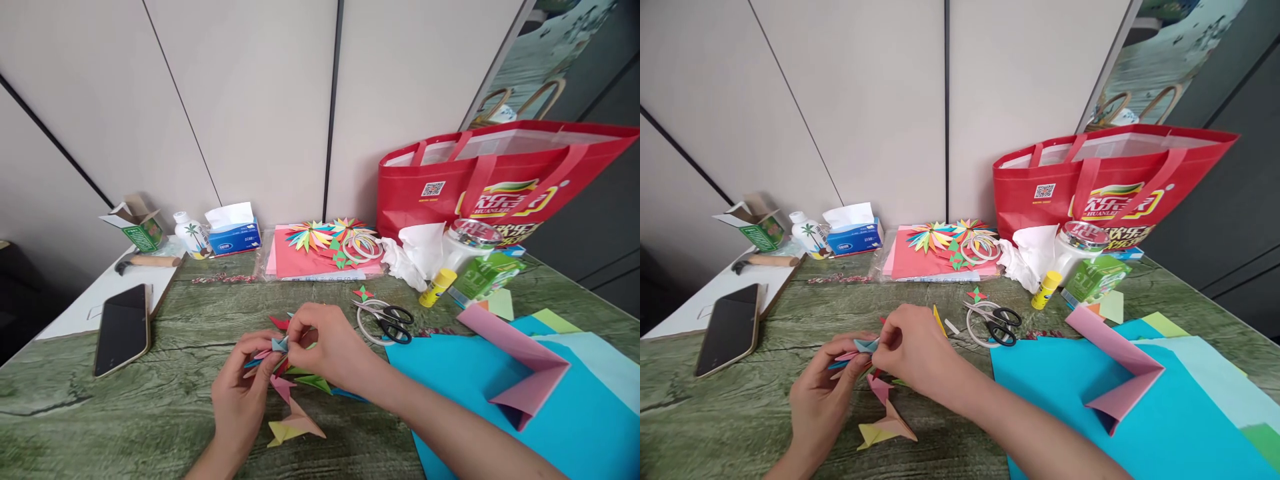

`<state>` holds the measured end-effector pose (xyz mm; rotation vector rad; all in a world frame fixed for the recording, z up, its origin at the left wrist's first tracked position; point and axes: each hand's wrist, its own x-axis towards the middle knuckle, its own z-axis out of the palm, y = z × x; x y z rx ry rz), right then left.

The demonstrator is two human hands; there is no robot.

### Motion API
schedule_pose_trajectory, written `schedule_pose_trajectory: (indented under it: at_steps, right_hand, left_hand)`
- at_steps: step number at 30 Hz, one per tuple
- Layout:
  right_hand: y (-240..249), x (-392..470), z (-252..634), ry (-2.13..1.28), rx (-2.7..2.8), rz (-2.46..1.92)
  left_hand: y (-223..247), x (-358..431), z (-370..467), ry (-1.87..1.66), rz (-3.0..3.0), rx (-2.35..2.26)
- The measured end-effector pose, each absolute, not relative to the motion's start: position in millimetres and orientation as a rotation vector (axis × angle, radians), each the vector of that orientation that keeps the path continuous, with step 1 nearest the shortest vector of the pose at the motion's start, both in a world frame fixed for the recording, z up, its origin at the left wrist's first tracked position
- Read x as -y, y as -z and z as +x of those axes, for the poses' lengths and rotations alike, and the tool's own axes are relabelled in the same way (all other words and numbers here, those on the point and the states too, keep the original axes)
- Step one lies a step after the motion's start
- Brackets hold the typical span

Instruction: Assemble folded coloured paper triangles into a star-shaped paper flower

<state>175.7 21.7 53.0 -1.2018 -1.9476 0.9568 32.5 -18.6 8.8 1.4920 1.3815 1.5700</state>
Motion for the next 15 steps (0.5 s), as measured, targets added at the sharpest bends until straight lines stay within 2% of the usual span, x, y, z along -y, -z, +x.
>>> schedule_pose_trajectory:
  at_steps: [15]
  right_hand:
    - [-57.8,-22.0,178.3,-0.964,1.968,-1.162]
  left_hand:
    - [-10.5,18.1,33.6,-1.589,1.418,-1.348]
